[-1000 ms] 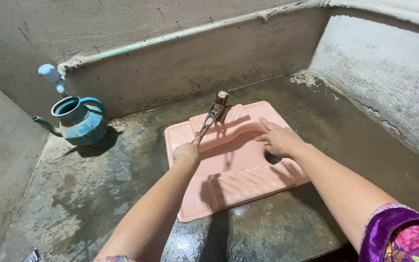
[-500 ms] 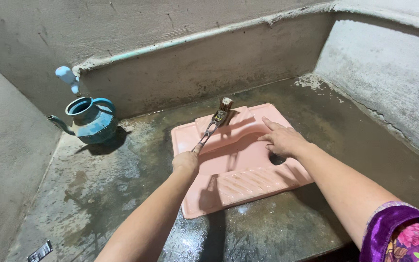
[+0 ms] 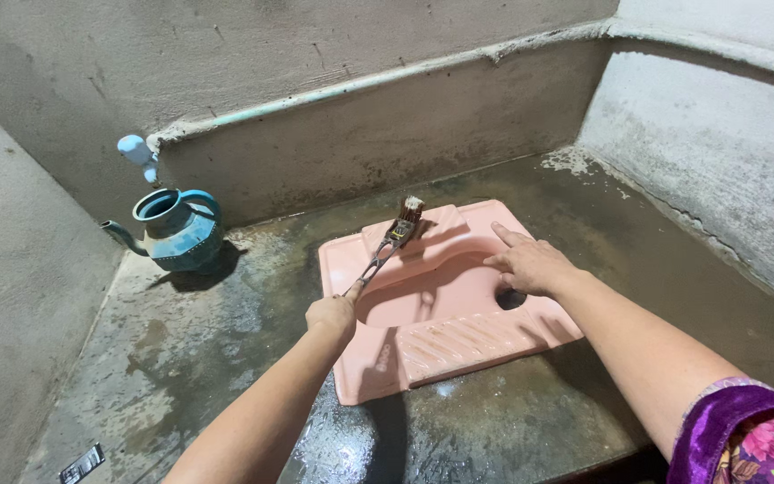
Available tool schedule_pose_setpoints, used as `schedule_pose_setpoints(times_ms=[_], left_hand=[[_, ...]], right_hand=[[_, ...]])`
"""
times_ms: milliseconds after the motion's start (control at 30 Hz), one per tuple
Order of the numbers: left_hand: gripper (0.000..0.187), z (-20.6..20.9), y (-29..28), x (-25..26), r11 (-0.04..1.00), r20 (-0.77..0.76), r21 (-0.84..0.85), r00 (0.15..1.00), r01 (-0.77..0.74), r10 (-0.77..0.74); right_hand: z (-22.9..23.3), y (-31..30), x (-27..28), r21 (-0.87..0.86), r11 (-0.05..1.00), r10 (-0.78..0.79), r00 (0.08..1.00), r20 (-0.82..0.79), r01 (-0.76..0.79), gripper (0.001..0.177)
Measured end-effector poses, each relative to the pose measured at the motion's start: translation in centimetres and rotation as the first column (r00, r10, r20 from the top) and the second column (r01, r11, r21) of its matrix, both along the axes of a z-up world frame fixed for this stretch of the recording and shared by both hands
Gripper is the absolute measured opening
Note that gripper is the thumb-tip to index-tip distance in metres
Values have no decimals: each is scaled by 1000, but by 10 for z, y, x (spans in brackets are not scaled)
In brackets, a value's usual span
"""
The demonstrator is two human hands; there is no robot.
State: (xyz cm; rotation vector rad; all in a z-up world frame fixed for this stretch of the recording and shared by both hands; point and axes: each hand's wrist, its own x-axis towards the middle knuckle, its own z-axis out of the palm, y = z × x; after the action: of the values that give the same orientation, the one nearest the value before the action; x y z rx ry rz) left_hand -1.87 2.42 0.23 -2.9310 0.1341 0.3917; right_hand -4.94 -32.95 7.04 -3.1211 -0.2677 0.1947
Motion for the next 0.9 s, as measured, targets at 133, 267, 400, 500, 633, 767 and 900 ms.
schedule_pose_setpoints(times_ms=[133, 267, 400, 500, 633, 767, 900], left_hand=[[85, 3, -12, 6, 999, -10, 21, 999, 36, -36], [86, 5, -23, 17, 999, -30, -32, 999, -12, 11], [86, 2, -30, 29, 998, -33, -41, 999, -43, 42], [90, 3, -33, 37, 1000, -26, -17, 1000, -3, 2], [91, 10, -35, 45, 999, -36, -52, 999, 8, -9], [69, 1, -30, 54, 994, 35, -107, 999, -31, 35], [59, -15, -15, 52, 978, 124, -204, 990, -34, 60]], right_hand=[[1, 2, 0, -35, 999, 16, 1000, -5, -16, 57], [-4, 3, 4, -51, 999, 7, 1000, -21, -8, 63], [-10, 5, 11, -34, 999, 14, 1000, -5, -15, 66], [-13, 10, 15, 5, 1000, 2, 1000, -13, -2, 67], [-14, 12, 18, 10, 1000, 5, 1000, -24, -5, 66], [-13, 14, 18, 18, 1000, 18, 999, -27, -17, 63], [-10, 13, 17, 21, 999, 44, 999, 4, -44, 57]])
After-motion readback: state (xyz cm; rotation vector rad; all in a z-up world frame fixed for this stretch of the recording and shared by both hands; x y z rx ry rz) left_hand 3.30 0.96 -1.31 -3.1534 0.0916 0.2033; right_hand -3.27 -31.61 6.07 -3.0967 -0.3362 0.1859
